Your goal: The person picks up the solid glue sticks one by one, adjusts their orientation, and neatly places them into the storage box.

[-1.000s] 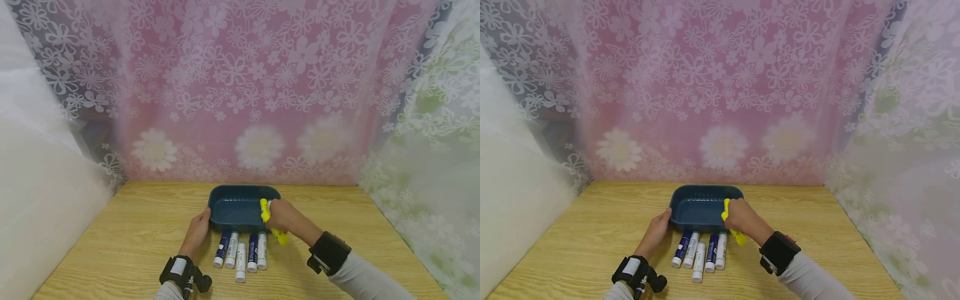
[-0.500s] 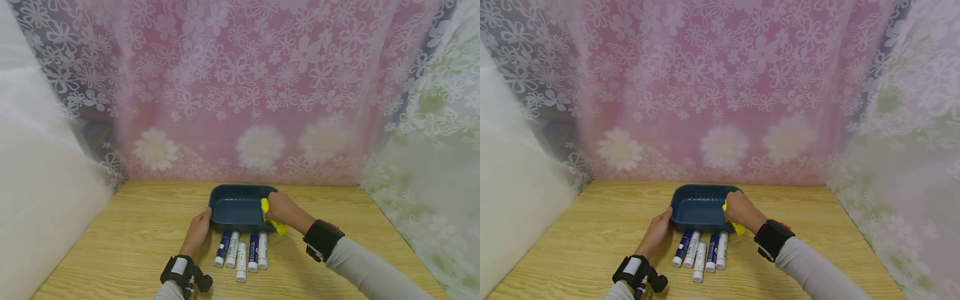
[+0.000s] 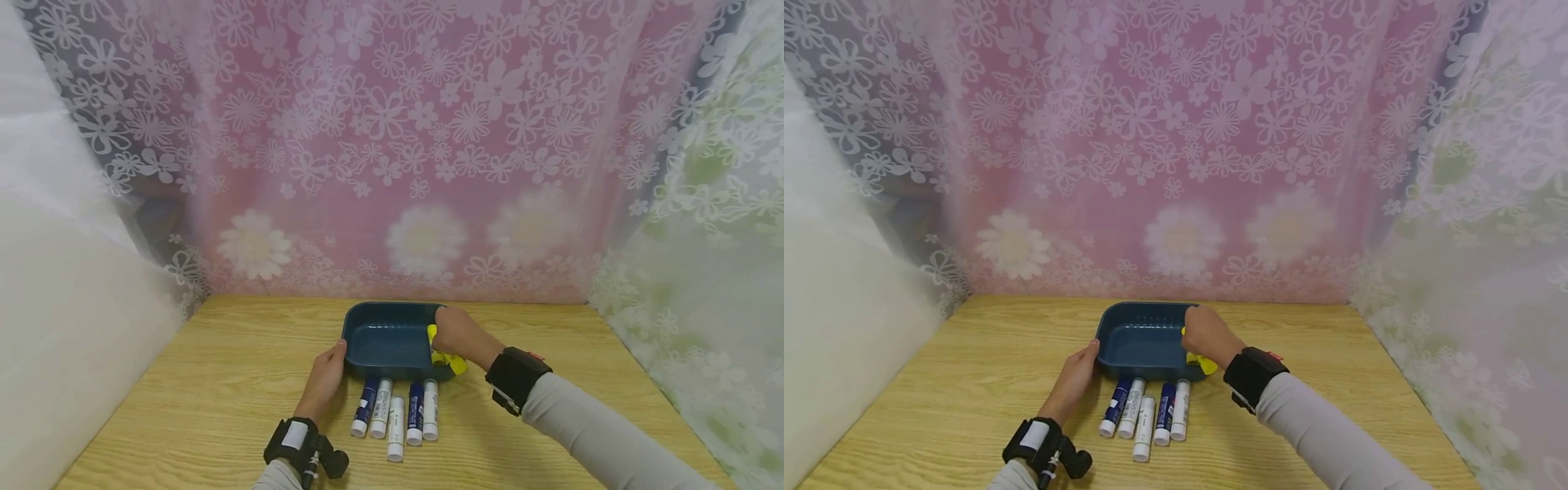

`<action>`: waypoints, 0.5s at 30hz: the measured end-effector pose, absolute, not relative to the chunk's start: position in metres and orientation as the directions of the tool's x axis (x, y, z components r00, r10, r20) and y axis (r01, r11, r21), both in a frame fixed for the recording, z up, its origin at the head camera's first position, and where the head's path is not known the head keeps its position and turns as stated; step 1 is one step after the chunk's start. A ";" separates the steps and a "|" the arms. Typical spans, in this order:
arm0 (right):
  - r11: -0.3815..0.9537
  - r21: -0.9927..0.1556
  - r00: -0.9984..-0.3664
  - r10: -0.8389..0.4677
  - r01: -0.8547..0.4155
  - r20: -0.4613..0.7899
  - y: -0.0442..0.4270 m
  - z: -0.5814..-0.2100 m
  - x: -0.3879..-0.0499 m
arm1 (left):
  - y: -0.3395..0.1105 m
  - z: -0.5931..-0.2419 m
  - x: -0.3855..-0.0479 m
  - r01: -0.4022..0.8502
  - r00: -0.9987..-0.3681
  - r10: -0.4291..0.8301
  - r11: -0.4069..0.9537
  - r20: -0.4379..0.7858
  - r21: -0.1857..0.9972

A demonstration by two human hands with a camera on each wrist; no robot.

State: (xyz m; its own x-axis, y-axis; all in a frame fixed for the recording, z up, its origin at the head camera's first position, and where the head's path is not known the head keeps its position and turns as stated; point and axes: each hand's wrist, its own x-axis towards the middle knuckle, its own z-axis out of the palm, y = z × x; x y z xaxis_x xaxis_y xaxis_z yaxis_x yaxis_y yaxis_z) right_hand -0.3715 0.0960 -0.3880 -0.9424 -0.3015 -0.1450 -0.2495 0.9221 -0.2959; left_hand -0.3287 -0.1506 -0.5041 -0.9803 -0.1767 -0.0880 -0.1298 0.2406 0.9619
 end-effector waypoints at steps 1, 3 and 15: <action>0.922 -0.296 -0.942 -0.300 -0.248 -0.147 0.097 -0.387 -0.373 | -0.150 -0.504 -0.329 -0.128 -0.980 -0.177 0.240 -0.086 0.962; 0.922 -0.303 -0.943 -0.297 -0.241 -0.151 0.098 -0.387 -0.375 | -0.150 -0.505 -0.330 -0.126 -0.980 -0.178 0.239 -0.084 0.963; 0.939 -0.305 -0.962 -0.216 -0.159 -0.164 0.098 -0.382 -0.392 | -0.149 -0.504 -0.329 -0.141 -0.978 -0.182 0.238 -0.099 0.961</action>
